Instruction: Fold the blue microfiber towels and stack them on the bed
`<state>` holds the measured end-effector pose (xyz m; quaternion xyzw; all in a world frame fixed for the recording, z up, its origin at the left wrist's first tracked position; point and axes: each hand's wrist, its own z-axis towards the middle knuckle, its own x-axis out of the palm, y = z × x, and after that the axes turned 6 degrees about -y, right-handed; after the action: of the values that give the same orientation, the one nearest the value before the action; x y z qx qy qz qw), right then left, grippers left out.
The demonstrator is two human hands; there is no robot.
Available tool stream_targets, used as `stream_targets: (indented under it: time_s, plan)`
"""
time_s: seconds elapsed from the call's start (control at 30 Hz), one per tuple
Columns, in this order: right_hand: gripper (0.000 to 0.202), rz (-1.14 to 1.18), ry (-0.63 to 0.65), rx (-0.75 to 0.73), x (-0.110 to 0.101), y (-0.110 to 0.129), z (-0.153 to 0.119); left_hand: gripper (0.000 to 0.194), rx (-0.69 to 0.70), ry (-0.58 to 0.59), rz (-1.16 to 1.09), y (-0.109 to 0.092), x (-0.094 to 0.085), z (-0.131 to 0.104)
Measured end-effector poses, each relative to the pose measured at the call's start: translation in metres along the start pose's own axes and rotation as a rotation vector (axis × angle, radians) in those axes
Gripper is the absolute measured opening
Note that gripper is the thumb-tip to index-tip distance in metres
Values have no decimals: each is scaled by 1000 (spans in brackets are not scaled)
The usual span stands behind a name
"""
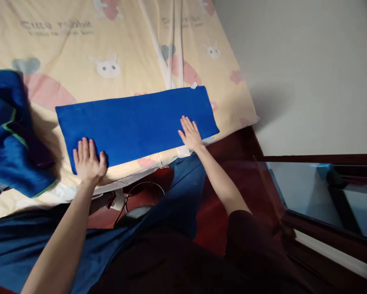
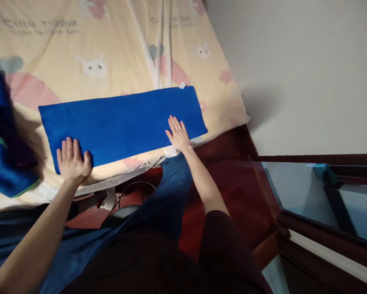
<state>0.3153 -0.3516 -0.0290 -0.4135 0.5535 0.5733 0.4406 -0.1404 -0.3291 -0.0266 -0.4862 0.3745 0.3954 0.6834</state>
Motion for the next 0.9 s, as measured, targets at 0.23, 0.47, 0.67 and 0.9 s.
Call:
stream_targets:
  time_s: [0.23,0.47,0.67,0.9]
  plan:
    - [66,-148,-37,251,-26,-119,-40,77,-158,-63,45,22,-16,-24]
    - [64,-198,-90,261,-20,-136,-50,78,-245,24,66,23,-23,-39]
    - [67,-177,-9,287,-29,-133,-46,78,-308,29,52,16,-25,-33]
    - [64,192,-132,465,-79,-64,-29,77,-212,90,66,15,-52,-69]
